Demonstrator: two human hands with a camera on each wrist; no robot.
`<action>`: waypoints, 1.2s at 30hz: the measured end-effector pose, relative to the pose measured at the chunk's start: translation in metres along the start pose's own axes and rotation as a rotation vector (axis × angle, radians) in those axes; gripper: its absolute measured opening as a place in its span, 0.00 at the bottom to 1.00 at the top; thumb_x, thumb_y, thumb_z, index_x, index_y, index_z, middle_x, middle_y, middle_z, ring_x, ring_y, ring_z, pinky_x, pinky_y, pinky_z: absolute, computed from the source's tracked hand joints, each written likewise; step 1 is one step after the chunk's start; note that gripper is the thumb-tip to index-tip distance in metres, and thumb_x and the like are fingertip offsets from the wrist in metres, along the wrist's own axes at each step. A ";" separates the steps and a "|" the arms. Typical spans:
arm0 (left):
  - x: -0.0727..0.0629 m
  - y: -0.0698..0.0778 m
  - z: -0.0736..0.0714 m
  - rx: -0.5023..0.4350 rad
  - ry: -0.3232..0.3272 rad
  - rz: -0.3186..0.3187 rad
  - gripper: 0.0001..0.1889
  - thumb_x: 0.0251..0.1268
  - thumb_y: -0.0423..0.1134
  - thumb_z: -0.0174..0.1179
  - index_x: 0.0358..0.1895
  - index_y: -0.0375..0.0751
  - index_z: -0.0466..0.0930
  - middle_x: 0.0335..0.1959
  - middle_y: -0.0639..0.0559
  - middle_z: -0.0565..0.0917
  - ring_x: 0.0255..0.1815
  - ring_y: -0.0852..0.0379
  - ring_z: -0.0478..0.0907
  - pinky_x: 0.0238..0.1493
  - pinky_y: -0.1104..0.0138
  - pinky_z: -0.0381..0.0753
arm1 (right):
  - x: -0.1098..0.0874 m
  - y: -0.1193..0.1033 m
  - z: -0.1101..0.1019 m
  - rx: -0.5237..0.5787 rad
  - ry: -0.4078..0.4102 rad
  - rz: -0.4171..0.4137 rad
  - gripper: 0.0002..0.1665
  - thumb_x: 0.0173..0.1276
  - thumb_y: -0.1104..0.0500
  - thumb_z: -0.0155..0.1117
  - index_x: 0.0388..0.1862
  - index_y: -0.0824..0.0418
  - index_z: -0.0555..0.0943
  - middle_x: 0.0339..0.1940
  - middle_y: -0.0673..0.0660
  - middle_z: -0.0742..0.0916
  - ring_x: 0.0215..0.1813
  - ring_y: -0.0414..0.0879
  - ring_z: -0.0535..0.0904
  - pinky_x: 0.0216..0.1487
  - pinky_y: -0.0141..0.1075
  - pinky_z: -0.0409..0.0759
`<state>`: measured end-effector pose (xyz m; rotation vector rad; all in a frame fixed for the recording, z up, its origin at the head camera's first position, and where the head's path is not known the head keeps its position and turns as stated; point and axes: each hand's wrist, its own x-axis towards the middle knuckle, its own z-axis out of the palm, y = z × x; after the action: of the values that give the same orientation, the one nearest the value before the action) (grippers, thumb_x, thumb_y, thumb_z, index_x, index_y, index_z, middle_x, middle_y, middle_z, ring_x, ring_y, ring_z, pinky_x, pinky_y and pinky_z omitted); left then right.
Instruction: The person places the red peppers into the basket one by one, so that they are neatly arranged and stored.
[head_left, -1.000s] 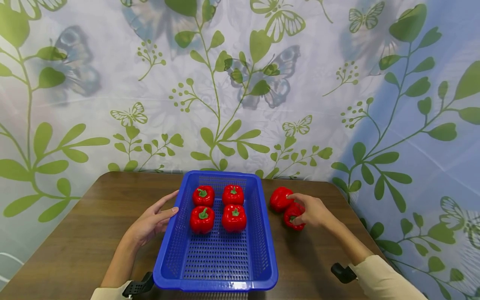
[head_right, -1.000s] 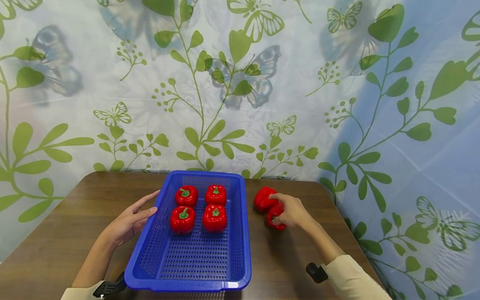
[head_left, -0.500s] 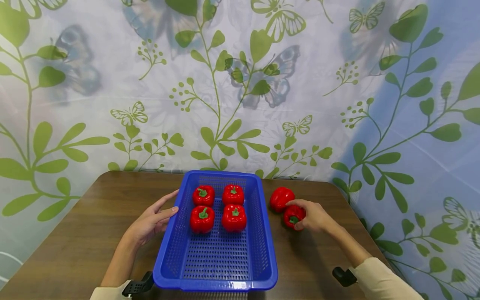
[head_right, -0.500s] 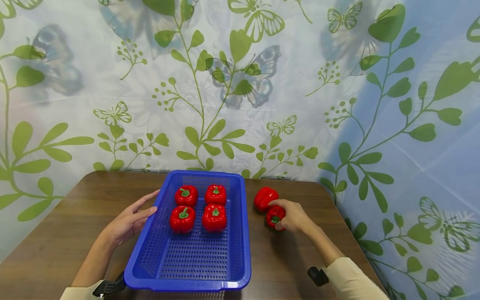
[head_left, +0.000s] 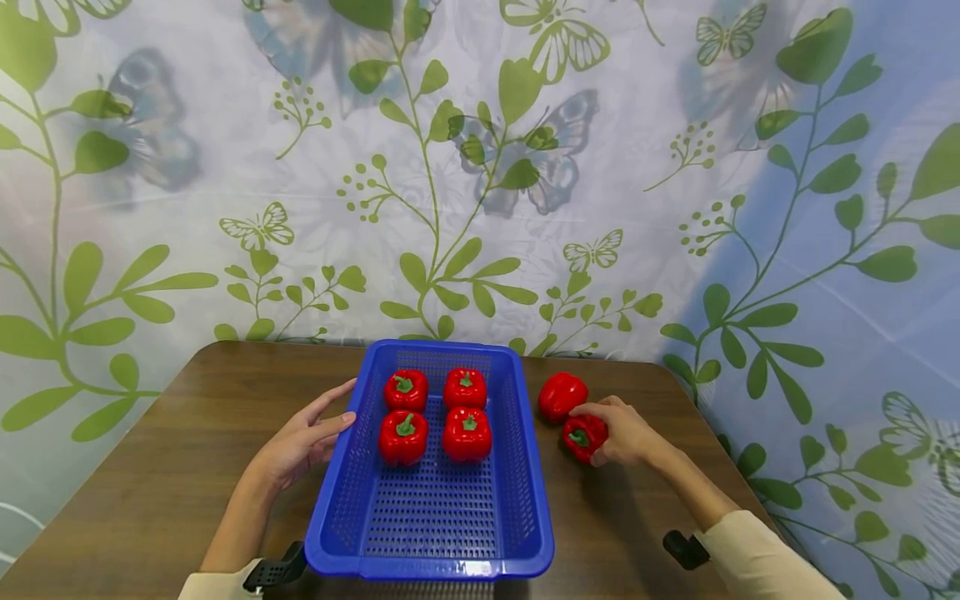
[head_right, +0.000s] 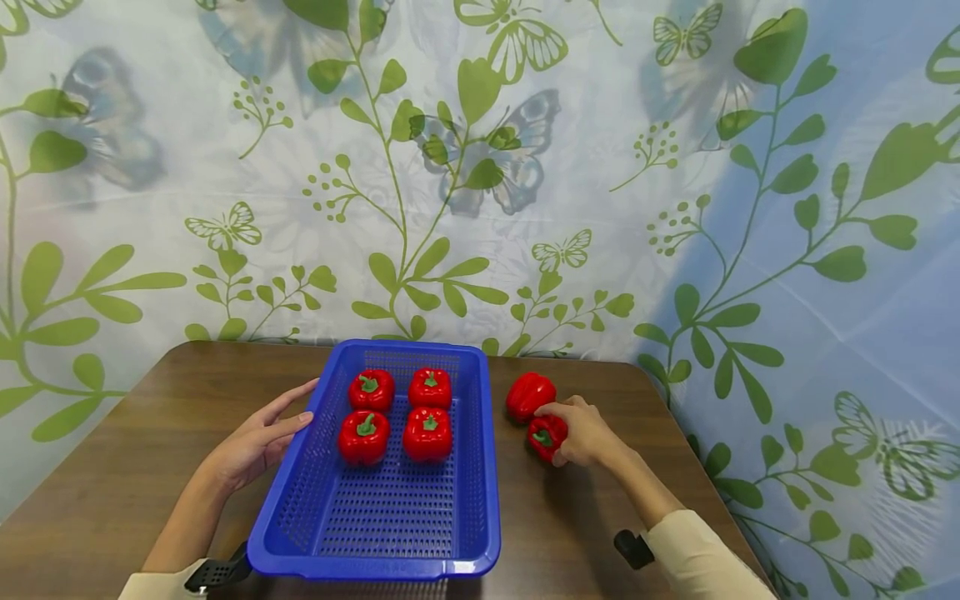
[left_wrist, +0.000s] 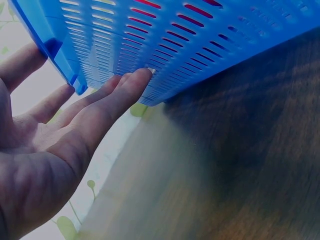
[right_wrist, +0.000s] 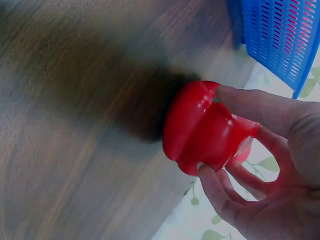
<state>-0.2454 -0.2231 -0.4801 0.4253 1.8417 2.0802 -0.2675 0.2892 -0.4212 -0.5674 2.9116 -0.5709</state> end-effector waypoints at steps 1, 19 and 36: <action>0.000 0.000 0.000 0.000 0.002 0.000 0.35 0.81 0.39 0.49 0.83 0.51 0.45 0.60 0.38 0.84 0.58 0.40 0.84 0.54 0.49 0.85 | 0.000 -0.001 -0.001 -0.001 -0.003 0.005 0.42 0.43 0.69 0.79 0.62 0.56 0.81 0.58 0.69 0.78 0.59 0.69 0.72 0.48 0.59 0.83; 0.002 0.004 -0.002 -0.018 -0.018 0.000 0.35 0.81 0.38 0.49 0.83 0.49 0.43 0.61 0.37 0.83 0.59 0.37 0.83 0.54 0.49 0.85 | 0.010 -0.007 0.005 -0.064 0.059 0.044 0.41 0.43 0.62 0.84 0.60 0.56 0.80 0.46 0.66 0.76 0.44 0.65 0.74 0.39 0.52 0.83; 0.002 0.006 -0.003 -0.023 -0.016 -0.003 0.35 0.81 0.37 0.49 0.83 0.47 0.43 0.61 0.37 0.83 0.59 0.38 0.84 0.55 0.50 0.86 | 0.015 -0.010 0.007 -0.125 0.039 0.067 0.41 0.45 0.60 0.85 0.61 0.56 0.81 0.45 0.64 0.76 0.37 0.54 0.77 0.38 0.46 0.84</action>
<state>-0.2491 -0.2255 -0.4746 0.4314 1.8063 2.0878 -0.2764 0.2729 -0.4245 -0.4756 3.0059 -0.3977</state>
